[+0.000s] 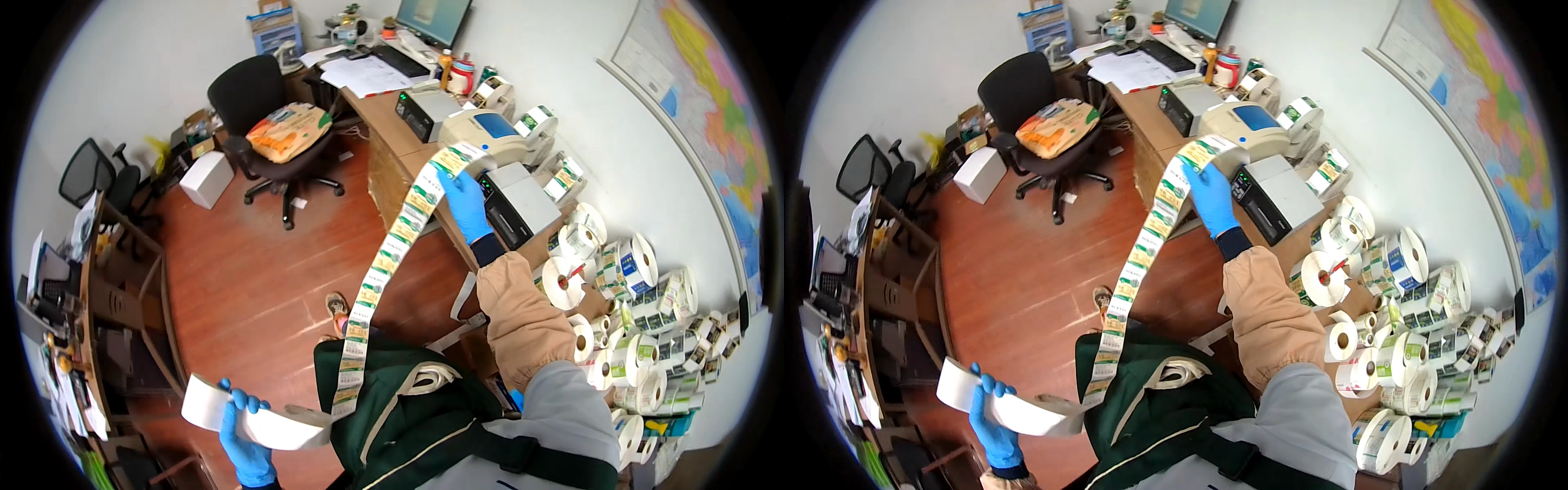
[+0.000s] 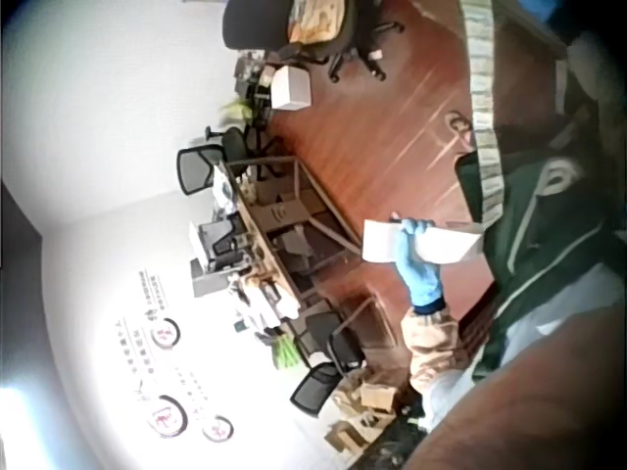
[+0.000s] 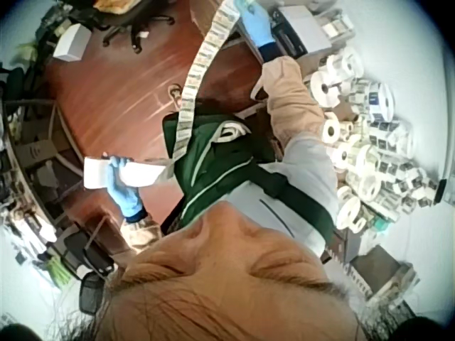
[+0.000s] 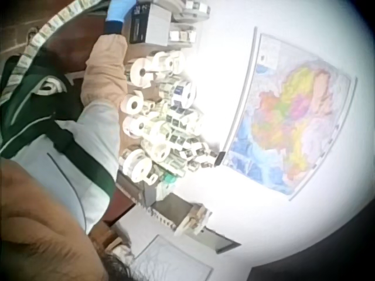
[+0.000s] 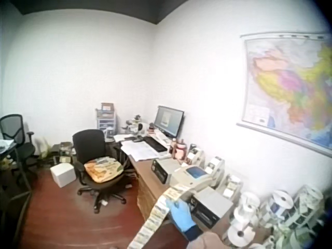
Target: The person organizes a roll of paper labels by folding and stacking them, then retrieves a plastic bag containing a sheet of labels from a cabinet and places it on a table.
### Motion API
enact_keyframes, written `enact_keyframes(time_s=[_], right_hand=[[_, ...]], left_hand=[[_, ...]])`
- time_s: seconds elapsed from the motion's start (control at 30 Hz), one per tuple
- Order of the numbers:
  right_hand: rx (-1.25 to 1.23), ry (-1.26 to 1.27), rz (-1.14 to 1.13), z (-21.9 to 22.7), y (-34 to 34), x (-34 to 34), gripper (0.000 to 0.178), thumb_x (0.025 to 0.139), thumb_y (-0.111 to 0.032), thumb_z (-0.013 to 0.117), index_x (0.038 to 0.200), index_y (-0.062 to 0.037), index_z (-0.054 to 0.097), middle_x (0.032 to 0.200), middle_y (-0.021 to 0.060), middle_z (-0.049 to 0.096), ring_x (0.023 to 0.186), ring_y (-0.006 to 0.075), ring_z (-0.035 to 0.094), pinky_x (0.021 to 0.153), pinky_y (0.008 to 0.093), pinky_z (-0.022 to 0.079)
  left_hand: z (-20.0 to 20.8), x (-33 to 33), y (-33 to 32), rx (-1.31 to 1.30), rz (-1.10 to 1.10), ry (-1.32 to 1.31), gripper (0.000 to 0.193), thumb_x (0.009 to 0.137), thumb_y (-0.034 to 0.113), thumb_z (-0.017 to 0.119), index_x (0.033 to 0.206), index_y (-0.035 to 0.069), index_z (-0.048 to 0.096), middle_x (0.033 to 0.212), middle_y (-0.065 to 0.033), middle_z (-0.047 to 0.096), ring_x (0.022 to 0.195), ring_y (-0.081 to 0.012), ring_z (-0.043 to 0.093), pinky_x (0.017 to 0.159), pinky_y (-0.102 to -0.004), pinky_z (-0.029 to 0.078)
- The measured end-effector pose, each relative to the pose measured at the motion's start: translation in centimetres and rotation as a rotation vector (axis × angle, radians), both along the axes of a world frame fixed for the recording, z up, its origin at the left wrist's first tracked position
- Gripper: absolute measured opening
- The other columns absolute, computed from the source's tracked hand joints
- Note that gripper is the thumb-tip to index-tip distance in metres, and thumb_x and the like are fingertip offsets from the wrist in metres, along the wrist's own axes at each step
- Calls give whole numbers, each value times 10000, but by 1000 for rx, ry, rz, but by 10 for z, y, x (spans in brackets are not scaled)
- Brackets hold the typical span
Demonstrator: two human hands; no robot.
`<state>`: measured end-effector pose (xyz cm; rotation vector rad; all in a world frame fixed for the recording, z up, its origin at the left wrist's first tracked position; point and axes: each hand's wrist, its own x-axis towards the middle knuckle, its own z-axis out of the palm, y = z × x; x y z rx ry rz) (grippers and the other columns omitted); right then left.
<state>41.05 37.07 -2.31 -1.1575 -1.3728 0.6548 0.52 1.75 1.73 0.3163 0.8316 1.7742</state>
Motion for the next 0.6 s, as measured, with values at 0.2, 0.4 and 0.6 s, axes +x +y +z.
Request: enact_keyframes(time_s=[0.2, 0.4, 0.6], right_hand=[[-274, -988, 547, 3, -69, -91, 629, 802, -479, 686, 1195, -6, 555, 927, 213, 671, 918, 404, 632, 772, 436, 514], [-117, -356, 1547, 56, -175, -233, 1179, 649, -338, 879, 1501, -11, 132, 1544, 209, 198, 1434, 288, 202, 1164, 365, 185], [-146, -115, 1809, 61, -231, -317, 909, 690, -389, 816, 1387, -9, 374, 1229, 199, 580, 1083, 310, 586, 909, 374, 463]], left_hand=[[29, -25, -1, 123, 98, 186, 495, 941, 131, 536, 1390, 42, 348, 990, -54, 512, 859, -178, 518, 862, -360, 440], [71, -17, -11, 215, 120, 326, 554, 886, 172, 587, 1377, 59, 357, 963, -59, 484, 829, -183, 534, 787, -386, 498], [77, -18, -26, 228, 102, 366, 605, 834, 133, 585, 1386, 63, 349, 898, -33, 452, 804, -168, 509, 806, -366, 486]])
